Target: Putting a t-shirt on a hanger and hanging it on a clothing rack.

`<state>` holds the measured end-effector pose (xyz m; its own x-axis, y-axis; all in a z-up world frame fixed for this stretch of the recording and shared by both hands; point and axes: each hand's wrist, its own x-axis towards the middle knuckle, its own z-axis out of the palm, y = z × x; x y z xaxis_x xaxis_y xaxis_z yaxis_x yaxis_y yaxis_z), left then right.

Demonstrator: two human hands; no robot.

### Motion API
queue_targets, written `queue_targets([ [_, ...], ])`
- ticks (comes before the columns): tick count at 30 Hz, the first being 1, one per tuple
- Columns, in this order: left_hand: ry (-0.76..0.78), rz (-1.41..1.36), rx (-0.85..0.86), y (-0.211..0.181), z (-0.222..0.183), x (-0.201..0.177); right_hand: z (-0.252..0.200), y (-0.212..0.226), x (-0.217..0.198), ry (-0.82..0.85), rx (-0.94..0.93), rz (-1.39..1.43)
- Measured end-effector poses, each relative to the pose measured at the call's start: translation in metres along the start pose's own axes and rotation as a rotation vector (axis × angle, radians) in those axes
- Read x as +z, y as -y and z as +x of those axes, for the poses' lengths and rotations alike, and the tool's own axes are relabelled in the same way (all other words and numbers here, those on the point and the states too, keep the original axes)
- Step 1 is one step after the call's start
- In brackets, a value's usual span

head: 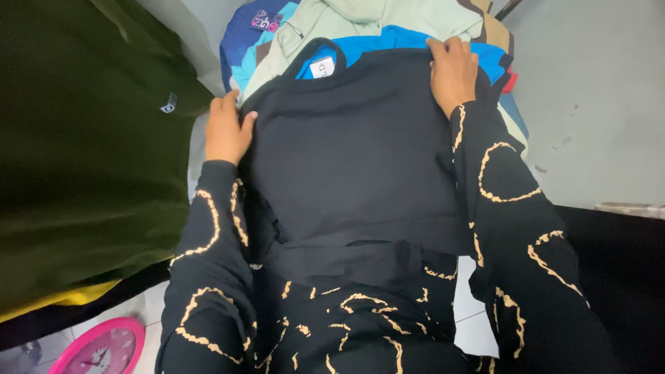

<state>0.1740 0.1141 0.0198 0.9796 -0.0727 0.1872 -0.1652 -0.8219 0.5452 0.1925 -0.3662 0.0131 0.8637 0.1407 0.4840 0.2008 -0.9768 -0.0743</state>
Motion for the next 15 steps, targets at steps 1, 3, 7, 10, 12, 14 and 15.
queue_targets([
  [1, 0.015, -0.114, -0.006, 0.001, -0.003, -0.001, 0.000, 0.000, 0.000, -0.016, -0.007, 0.011],
  [3, -0.043, -0.031, 0.104, 0.012, -0.004, 0.005, -0.001, -0.001, 0.001, -0.003, -0.002, 0.002],
  [7, -0.129, 0.063, 0.230, 0.020, -0.008, 0.014, -0.003, 0.002, -0.007, -0.053, 0.018, 0.045],
  [10, -0.110, 0.151, 0.128, -0.004, -0.004, -0.005, -0.003, 0.001, -0.007, 0.047, 0.081, 0.079],
  [12, -0.118, 0.148, 0.105, -0.009, -0.001, -0.014, -0.001, 0.003, -0.011, 0.037, 0.102, 0.090],
  [14, -0.120, 0.146, 0.078, -0.012, -0.001, -0.023, -0.002, 0.002, -0.010, 0.036, 0.124, 0.105],
  [15, -0.129, 0.077, 0.080, -0.013, -0.002, -0.028, -0.004, -0.002, -0.008, 0.046, 0.115, 0.091],
])
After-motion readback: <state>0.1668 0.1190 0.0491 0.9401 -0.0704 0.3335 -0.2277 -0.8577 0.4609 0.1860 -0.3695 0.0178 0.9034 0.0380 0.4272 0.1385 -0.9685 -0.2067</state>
